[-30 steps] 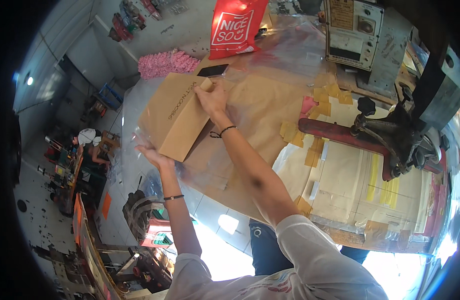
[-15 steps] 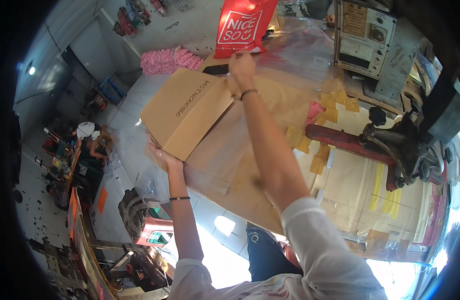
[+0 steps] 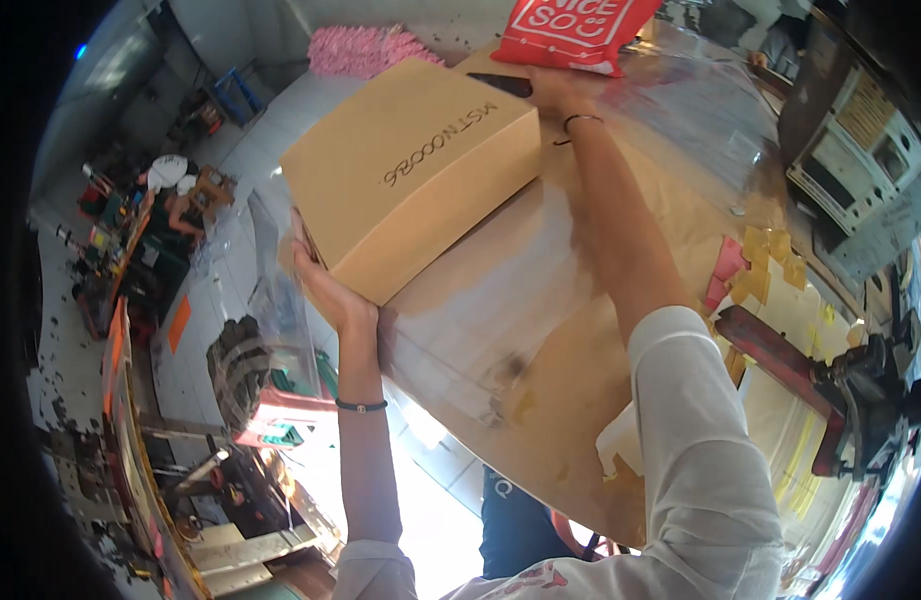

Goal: The person uses a ruler to measure plastic sheets on a machine worktable, handles adhesive tape, and places a cardboard box on the table.

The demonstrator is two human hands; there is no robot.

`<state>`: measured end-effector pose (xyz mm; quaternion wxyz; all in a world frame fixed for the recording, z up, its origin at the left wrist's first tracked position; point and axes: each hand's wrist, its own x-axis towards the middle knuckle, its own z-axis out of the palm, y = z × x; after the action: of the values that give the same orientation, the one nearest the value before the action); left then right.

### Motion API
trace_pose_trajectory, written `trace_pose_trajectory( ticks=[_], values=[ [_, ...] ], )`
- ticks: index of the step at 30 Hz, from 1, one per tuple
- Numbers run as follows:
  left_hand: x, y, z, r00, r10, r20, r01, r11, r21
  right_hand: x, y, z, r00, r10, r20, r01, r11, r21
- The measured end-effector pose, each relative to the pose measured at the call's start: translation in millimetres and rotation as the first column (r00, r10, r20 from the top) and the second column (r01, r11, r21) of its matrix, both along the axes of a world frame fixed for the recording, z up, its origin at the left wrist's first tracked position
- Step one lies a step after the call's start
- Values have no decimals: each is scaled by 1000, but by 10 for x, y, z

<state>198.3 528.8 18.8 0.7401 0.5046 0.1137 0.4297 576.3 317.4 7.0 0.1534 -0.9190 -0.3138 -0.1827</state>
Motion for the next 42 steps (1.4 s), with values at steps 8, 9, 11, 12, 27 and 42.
trace_pose_trajectory(
  ticks=[8, 9, 11, 12, 27, 42],
  values=[
    [35, 73, -94, 1000, -9, 12, 8, 996, 84, -355, 150, 599, 988, -23, -153, 51, 982, 180],
    [51, -74, -13, 1000, 28, -9, -27, 993, 117, -312, 52, 719, 992, -78, -102, 95, 981, 171],
    [24, -96, 24, 996, 86, -35, -80, 984, 160, -504, 69, 972, 989, -115, -93, 132, 968, 213],
    [13, -53, 6, 990, 112, -84, -90, 969, 230, -599, 98, 1136, 990, -106, -89, 123, 969, 216],
    [-117, -91, 72, 962, 67, -264, 17, 952, 305, -1143, -47, 1527, 968, 125, 219, -138, 989, 46],
    [-183, -142, -38, 984, 179, -20, -92, 599, 795, -1270, 122, 1616, 842, 269, 467, -190, 959, -209]
  ],
)
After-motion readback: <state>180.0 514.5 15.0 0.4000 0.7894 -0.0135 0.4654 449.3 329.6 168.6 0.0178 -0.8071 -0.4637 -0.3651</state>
